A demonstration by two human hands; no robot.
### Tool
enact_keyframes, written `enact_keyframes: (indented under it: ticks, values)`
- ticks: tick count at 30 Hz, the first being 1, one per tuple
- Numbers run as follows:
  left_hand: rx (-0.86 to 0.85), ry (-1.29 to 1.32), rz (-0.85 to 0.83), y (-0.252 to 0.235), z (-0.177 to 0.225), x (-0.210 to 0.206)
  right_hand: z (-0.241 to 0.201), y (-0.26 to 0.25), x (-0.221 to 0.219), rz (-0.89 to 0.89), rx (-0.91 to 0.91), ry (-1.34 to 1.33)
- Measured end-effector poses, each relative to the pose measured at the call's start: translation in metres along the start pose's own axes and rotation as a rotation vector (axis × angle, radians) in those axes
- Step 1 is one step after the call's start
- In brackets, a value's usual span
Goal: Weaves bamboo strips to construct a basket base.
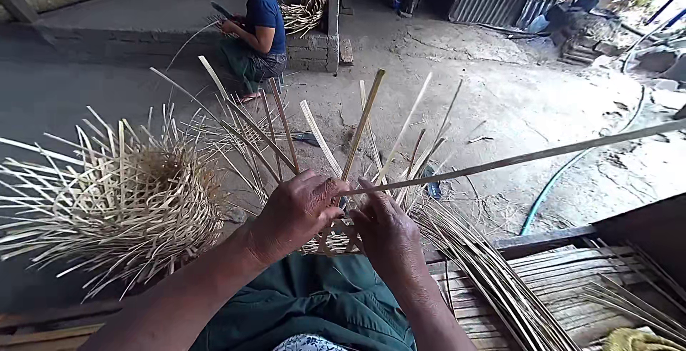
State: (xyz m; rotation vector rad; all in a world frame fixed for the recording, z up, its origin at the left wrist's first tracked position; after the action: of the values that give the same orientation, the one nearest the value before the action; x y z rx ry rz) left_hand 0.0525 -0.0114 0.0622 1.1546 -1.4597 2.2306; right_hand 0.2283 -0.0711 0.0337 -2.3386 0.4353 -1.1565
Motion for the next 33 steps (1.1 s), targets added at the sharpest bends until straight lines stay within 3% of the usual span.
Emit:
enact_keyframes:
  ticks: [4, 7, 12, 14, 17, 20, 23, 27, 30, 33]
  values:
    - [0.024, 0.044, -0.013, 0.002, 0.005, -0.003, -0.013, 0.003, 0.016, 0.015, 0.017, 0.253]
    - [0.025, 0.096, -0.002, 0.001, 0.011, -0.006, -0.013, 0.0, 0.019, -0.022, -0.016, 0.16]
    - [0.057, 0.207, 0.005, 0.002, 0.002, -0.007, 0.036, -0.013, 0.008, -0.317, -0.241, -0.984]
    - [0.07, 0.195, 0.028, 0.0, -0.003, -0.008, 0.042, -0.009, 0.003, -0.321, -0.219, -1.168]
    - [0.055, 0.078, 0.051, -0.004, -0.01, -0.011, 0.04, 0.002, -0.001, -0.185, -0.001, -1.057]
    - [-0.034, -0.12, 0.028, -0.001, -0.012, -0.019, 0.015, 0.011, 0.008, -0.058, 0.192, -0.439]
    - [-0.035, -0.118, -0.005, 0.001, -0.003, -0.016, -0.007, 0.014, 0.013, -0.012, 0.13, 0.105]
    - [0.269, 0.271, -0.126, -0.012, -0.003, 0.007, 0.004, 0.006, 0.022, -0.106, 0.15, 0.135]
    - [0.484, 0.411, -0.299, -0.017, -0.008, 0.017, 0.002, 0.004, 0.022, -0.14, 0.203, 0.067]
    - [0.502, 0.606, -0.315, -0.014, -0.01, 0.013, 0.003, 0.003, 0.019, -0.148, 0.178, 0.053]
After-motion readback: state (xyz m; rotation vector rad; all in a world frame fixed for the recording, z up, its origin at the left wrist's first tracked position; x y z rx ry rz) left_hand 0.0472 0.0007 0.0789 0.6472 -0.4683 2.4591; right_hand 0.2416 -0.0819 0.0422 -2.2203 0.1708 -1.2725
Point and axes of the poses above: each hand's wrist, its own y-axis away from the middle knuckle, its own x-axis out of the back of the hand, z = x × y, the point moved 2 cm from there along -y, towards the middle knuckle
